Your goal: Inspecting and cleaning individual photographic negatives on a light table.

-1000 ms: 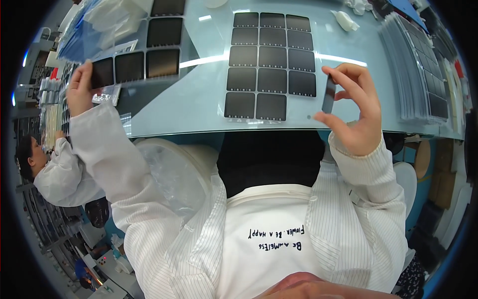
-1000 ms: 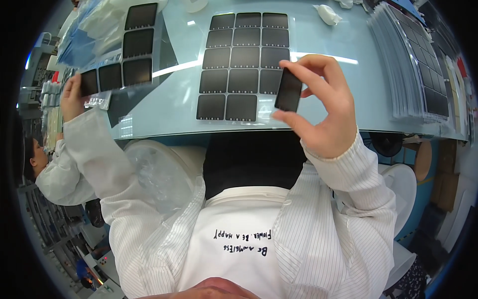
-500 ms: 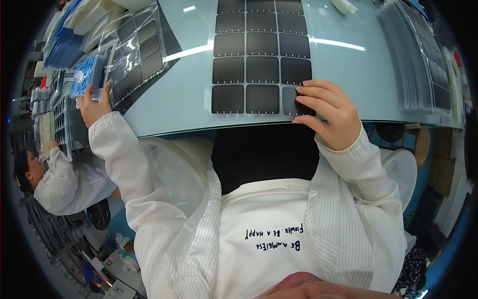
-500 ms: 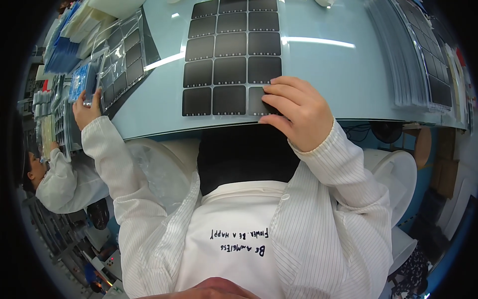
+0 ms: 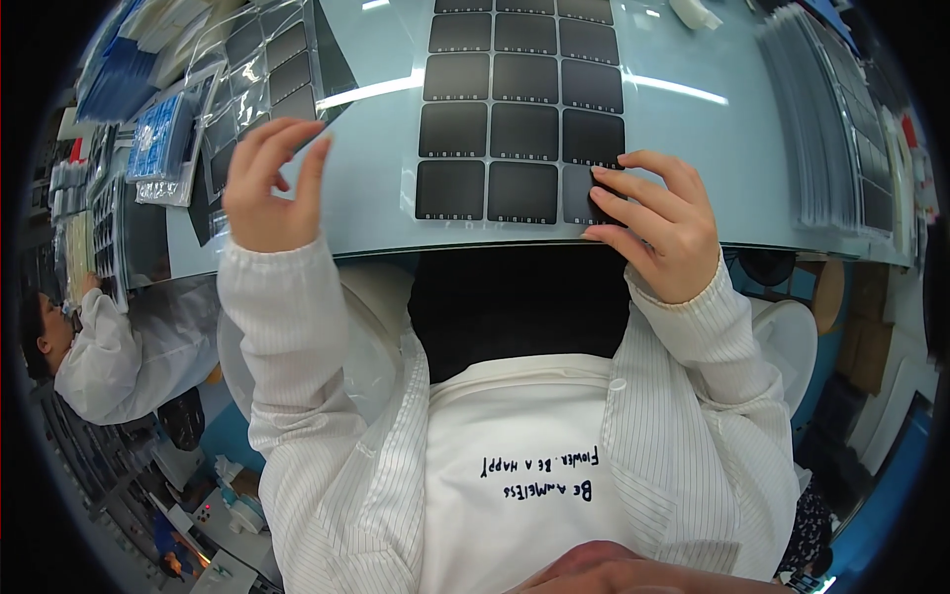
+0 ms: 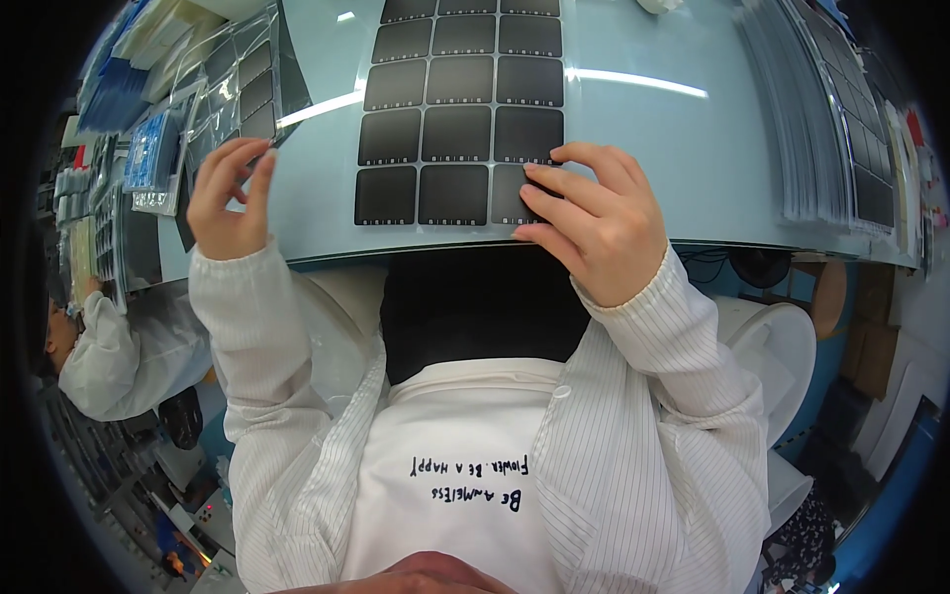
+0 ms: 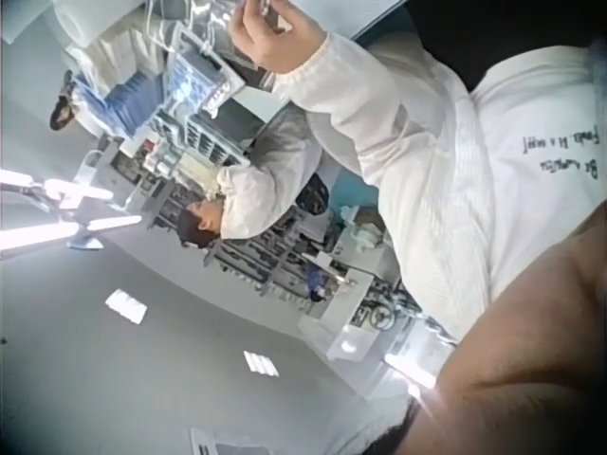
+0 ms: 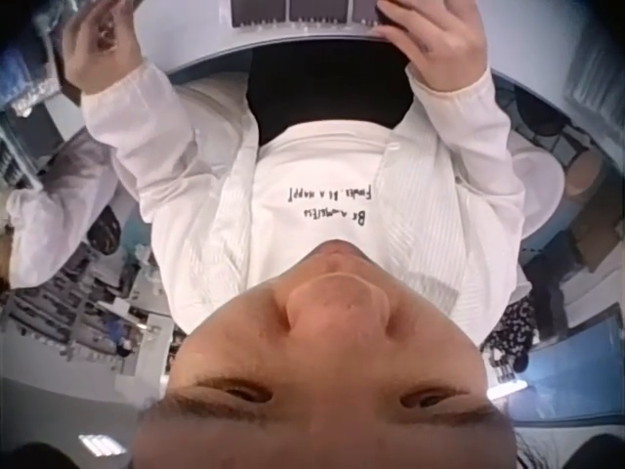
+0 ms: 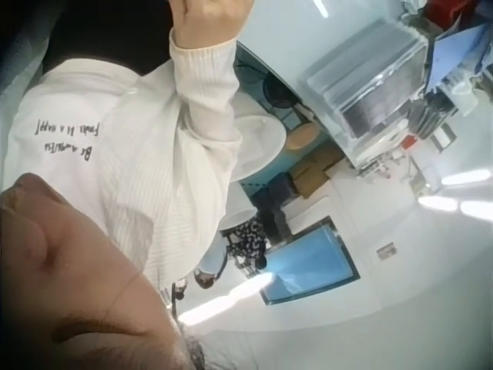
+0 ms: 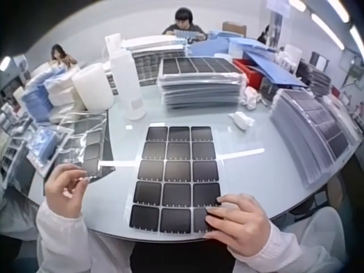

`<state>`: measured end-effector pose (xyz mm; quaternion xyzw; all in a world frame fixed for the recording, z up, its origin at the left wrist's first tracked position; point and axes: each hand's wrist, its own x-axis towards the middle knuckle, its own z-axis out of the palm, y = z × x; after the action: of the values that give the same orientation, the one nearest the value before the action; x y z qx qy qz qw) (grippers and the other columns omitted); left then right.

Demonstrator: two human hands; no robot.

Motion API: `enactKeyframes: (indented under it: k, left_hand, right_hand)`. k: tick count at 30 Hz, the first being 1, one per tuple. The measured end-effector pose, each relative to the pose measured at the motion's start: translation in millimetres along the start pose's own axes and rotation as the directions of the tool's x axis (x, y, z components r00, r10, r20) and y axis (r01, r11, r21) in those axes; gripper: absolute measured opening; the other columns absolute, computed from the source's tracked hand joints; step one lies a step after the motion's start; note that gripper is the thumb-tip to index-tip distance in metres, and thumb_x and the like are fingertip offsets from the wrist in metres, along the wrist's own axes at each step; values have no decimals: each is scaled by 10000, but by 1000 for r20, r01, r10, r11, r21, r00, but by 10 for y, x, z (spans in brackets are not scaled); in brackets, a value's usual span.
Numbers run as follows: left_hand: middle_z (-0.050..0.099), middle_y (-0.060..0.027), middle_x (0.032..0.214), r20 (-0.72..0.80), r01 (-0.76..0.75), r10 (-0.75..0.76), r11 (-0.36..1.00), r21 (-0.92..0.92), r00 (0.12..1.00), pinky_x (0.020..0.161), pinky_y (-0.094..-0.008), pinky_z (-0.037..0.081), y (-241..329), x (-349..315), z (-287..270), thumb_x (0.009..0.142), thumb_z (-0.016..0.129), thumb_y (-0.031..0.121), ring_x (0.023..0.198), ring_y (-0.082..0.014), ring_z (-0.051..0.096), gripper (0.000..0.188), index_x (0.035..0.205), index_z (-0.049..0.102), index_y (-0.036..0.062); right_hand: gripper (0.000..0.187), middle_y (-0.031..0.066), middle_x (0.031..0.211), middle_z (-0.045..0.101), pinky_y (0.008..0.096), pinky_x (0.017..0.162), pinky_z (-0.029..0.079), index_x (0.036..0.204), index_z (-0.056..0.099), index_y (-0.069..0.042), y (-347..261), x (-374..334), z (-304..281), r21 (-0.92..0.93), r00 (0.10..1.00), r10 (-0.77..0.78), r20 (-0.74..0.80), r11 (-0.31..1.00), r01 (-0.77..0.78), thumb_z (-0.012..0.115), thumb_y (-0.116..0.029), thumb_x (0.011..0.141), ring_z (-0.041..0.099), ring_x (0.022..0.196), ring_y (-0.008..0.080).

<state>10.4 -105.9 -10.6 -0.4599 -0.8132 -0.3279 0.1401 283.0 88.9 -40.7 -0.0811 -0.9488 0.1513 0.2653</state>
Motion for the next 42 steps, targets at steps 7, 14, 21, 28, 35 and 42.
enactKeyframes:
  k: [7,14,21,28,35,42]
  left_hand:
    - [648,-55,936,192,-21,41,994,-108,981,550,-250,450,154,-132,229,764,713,103,773,-171,599,137,898,693,80]
    - [624,-105,1097,213,-238,259,964,-123,942,853,-354,474,210,-170,359,773,641,20,1033,-278,568,337,1108,633,58]
    - [566,-136,1221,280,-220,256,963,-156,925,985,-388,390,221,-224,407,774,583,-22,1157,-315,500,501,1267,516,36]
    - [506,-169,1290,430,199,-12,898,-392,903,999,-380,375,405,-353,272,854,587,78,1175,-284,497,485,1312,451,-5]
    - [415,-219,1356,660,676,-230,469,-569,715,984,-381,411,356,-180,102,875,612,174,1213,-292,473,600,1367,341,-37]
    - [438,-214,1325,724,771,-268,267,-579,636,914,-357,482,304,-90,149,861,628,141,1172,-284,504,632,1372,307,-49]
  right_hand:
    - [326,80,971,680,403,847,434,836,688,0,-13,5,20,-22,1000,-11,-8,1000,11,755,-232,618,584,967,282]
    - [325,78,970,682,411,866,427,836,689,-7,-24,0,-5,-46,999,-8,31,999,9,735,-265,645,585,972,272]
    - [325,83,1056,661,378,883,433,950,677,-27,43,-44,-104,0,996,-3,86,1000,3,725,-243,711,590,967,252]
    - [386,154,1162,594,247,740,471,1233,521,22,267,-414,-413,648,726,646,234,453,-612,585,-67,863,598,856,154]
    - [455,206,1202,554,227,578,533,1305,423,40,191,-430,-460,720,590,529,610,-61,-691,557,-116,899,649,765,171]
    - [464,165,1039,635,198,532,499,1294,435,43,156,-370,-307,699,589,580,563,47,-714,576,-132,888,616,676,130]
